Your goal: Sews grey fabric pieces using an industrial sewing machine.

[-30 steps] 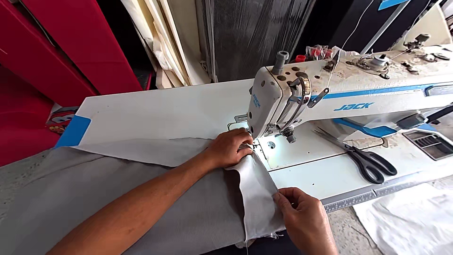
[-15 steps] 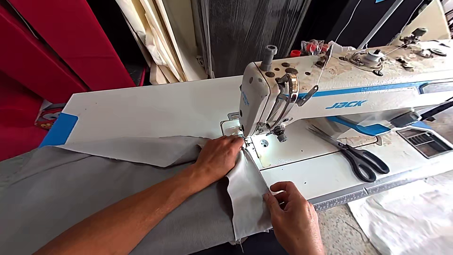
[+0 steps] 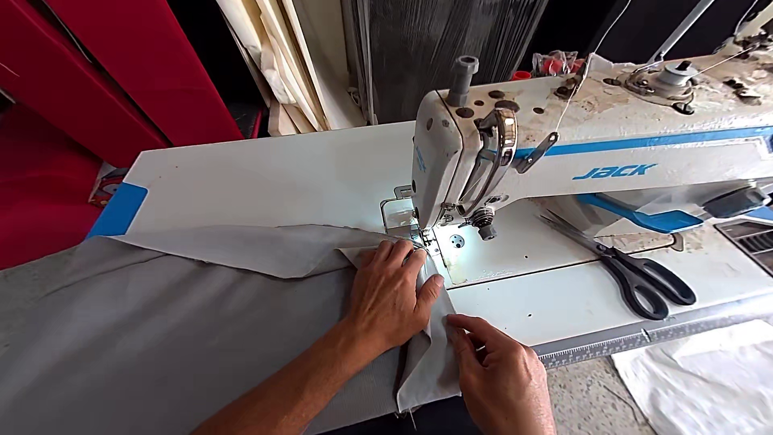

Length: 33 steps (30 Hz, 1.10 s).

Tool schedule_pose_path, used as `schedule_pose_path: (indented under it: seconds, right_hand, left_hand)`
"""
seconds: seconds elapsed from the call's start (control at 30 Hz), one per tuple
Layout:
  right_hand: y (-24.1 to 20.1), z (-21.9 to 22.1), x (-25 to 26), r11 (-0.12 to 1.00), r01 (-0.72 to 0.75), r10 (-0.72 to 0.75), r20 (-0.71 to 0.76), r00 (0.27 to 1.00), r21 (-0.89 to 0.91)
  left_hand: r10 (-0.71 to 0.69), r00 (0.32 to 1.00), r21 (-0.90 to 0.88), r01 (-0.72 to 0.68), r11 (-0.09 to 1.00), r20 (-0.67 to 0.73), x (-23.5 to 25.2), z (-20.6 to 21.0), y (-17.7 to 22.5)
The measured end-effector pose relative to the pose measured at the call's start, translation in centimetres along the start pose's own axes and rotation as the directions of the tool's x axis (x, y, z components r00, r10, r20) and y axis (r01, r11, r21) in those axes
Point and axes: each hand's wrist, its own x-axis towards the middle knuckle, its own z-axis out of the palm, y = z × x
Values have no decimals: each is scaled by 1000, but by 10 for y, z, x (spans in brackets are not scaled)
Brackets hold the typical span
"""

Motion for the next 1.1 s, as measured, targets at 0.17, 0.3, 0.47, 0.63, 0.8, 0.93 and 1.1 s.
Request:
schedule_pose_path:
  seconds: [0.17,0.3,0.47,0.63,0.8,0.93,1.1]
  right_hand:
    - [1,-2,5,999,30,-29,38,999,-23]
    - [1,-4,7,1000,10,-10,74,997,4]
    - [3,-4,9,999,30,-29,61,998,-23]
    - [7,-6,13,997,70,-67,83,994,-44]
    - [11,-2,18,997,74,-72,42,996,-30]
    - [10,-3,19,989,104,-101,32,994,-101]
    - [38,-24,-28,974,66,-62,-26,998,218]
  left_hand:
    - [70,998,88,-69,994,-2,-9,6,-1]
    - [77,996,90,-81,993,46,-11,4,-5]
    - [38,996,96,-45,994,78,-11,5,0]
    - [26,998,44,-29,999,65,-11,7,-3]
    - [35,997,37,-38,999,67,-3,8,-6]
    - [41,996,37,-44,998,74,-1,7,-6]
    - [44,996,16,-46,999,71,-3,8,-8]
